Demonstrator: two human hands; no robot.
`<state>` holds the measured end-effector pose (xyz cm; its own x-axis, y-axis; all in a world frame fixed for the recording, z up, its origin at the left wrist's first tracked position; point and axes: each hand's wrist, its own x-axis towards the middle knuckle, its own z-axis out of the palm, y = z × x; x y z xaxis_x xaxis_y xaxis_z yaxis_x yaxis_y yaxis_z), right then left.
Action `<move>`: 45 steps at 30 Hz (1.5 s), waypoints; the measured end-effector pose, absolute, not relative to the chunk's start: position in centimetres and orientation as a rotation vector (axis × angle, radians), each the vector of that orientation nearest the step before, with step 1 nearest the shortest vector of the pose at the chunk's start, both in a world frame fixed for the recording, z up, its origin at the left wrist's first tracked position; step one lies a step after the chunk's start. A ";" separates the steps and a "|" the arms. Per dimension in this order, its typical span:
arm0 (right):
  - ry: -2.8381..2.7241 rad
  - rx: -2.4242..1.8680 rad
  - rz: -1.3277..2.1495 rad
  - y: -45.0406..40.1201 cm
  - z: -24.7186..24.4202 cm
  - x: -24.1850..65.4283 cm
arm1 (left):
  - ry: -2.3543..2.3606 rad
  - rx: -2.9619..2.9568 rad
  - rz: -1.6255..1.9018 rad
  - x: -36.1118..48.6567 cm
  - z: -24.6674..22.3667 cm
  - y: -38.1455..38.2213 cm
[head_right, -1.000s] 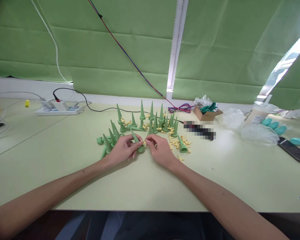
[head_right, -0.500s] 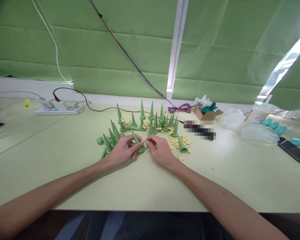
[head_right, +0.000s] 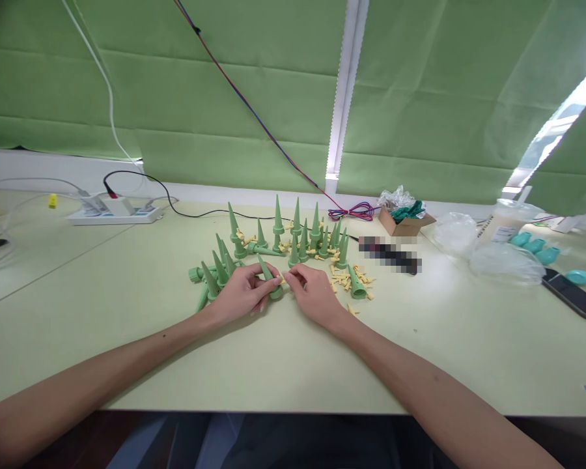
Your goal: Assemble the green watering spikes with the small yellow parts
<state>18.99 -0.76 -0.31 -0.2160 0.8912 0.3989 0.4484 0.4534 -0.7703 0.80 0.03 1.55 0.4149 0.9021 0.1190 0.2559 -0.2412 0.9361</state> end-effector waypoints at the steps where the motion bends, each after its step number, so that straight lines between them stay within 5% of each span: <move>1: -1.839 -1.140 0.636 -0.8 -0.3 19.0 | 1.014 1.738 0.866 0.8 1.6 0.0; 45: -1.958 -1.159 0.512 -0.3 -0.4 19.2 | 1.008 1.750 0.867 0.8 1.7 -0.3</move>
